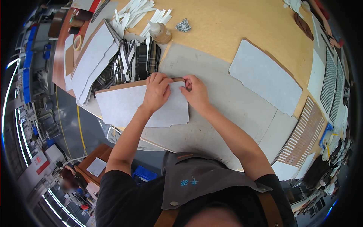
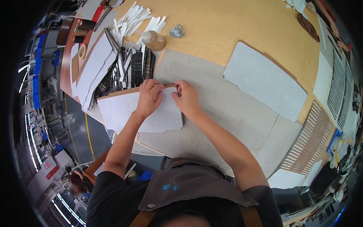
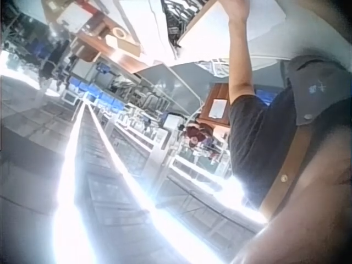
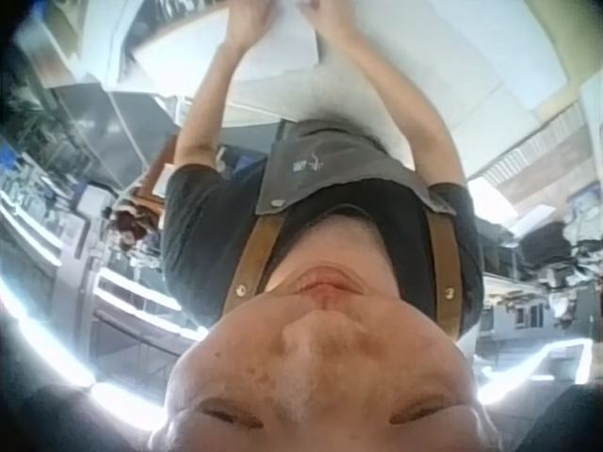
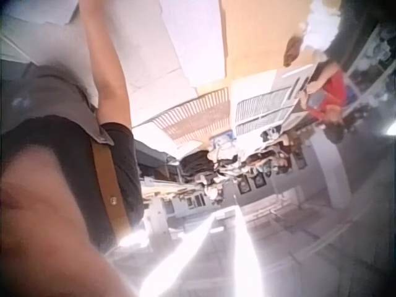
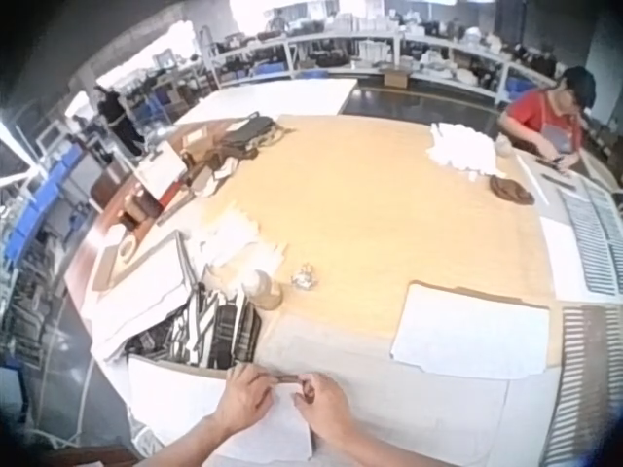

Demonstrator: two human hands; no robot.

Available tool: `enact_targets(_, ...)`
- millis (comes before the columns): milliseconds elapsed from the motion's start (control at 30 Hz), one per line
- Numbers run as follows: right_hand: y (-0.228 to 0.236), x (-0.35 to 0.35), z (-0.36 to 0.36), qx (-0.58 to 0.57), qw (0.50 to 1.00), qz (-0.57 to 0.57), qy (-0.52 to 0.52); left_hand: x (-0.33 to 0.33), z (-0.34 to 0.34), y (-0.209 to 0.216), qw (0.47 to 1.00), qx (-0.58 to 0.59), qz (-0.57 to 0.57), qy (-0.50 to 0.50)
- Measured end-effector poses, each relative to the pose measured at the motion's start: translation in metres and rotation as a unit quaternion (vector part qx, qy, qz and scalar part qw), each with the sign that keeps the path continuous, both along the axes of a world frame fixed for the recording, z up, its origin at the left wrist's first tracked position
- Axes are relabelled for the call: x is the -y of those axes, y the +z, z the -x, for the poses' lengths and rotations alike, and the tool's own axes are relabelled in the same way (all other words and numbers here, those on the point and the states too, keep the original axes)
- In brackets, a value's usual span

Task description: The recorder is aligning and stacking precut leather or fabric panels at a workshop table.

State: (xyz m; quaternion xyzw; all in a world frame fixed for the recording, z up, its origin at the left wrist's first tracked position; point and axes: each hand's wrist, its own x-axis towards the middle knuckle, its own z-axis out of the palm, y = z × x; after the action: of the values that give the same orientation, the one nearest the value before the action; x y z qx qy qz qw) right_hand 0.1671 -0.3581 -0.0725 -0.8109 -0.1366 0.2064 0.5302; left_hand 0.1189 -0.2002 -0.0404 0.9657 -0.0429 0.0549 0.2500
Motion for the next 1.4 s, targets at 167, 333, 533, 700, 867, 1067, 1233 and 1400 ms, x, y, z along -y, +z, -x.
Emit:
enact_targets(167,0.006,-0.003,0.004,-0.055,0.998,-0.030,-0.012,0.000,0.003,0.003,1.000,-0.003,0.021,0.013)
enact_targets(333,0.008,0.001,0.007,0.231,0.965,-0.026,0.120,-0.032,-0.005,0.023,0.995,-0.056,0.006,-0.083)
enact_targets(533,0.038,0.037,0.021,-0.104,0.994,-0.033,0.020,-0.139,0.006,0.058,0.963,-0.264,-0.005,-0.048)
enact_targets(700,0.018,0.134,0.000,-0.184,0.960,-0.148,-0.148,-0.130,0.000,0.073,0.904,-0.420,-0.066,0.040)
enact_targets(867,0.013,0.284,-0.029,-0.192,0.928,-0.092,-0.304,-0.011,-0.069,0.056,0.910,-0.383,0.161,0.017)
enact_targets(1067,0.024,0.408,-0.081,-0.140,0.917,-0.010,-0.374,0.114,-0.163,-0.002,0.878,-0.303,0.372,0.003)
enact_targets(1233,-0.001,0.444,-0.120,-0.111,0.917,0.061,-0.378,0.155,-0.218,-0.038,0.865,-0.324,0.380,0.059)
enact_targets(1400,-0.031,0.455,-0.132,-0.055,0.897,0.258,-0.354,0.163,-0.222,-0.058,0.907,-0.304,0.273,0.100)
